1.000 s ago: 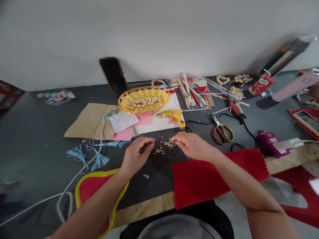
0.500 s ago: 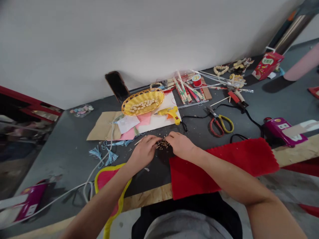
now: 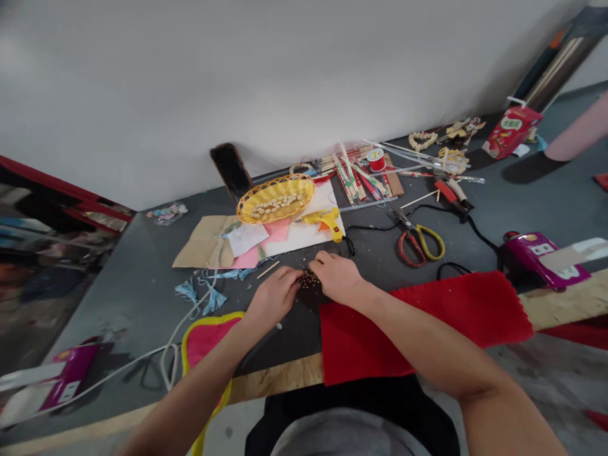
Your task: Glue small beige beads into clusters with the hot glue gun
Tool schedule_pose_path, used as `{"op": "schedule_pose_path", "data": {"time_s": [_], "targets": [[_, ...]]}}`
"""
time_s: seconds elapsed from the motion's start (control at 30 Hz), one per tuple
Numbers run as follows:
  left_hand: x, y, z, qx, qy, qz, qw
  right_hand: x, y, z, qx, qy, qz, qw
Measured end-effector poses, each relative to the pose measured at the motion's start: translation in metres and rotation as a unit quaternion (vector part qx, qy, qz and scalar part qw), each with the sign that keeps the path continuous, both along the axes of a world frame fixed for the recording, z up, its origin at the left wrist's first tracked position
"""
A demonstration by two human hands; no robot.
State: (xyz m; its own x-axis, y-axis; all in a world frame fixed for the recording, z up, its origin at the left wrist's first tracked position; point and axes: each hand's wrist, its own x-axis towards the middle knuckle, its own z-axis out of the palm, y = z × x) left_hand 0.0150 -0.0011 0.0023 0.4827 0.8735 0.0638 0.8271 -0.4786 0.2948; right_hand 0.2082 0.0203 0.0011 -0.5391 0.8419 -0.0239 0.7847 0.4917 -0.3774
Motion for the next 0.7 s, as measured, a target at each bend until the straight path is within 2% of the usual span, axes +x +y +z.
{"op": "schedule_pose_path", "data": {"time_s": [0.17,0.3,0.43,0.6,0.7], "targets": [[0.01,0.007,0.004,0.009,-0.059,-0.009,0.998,0.003,0.004,-0.006,-0.008,0.057,-0.037,0.998],[0.007,0.014,0.005,0.053,0.007,-0.011,0.999,0.001,0.003,-0.005,0.003,0.044,-0.013,0.999],[0.008,0.019,0.004,0.036,0.062,-0.026,0.997,0.002,0.0,-0.007,0.007,0.058,0.028,0.998],[0.006,0.016,0.006,0.015,0.0,-0.076,0.997,0.012,0.0,-0.01,0.001,0.112,-0.012,0.994],[-0.002,0.01,0.009,0.031,-0.026,-0.056,0.998,0.018,0.0,-0.007,-0.004,0.109,-0.029,0.994]]}}
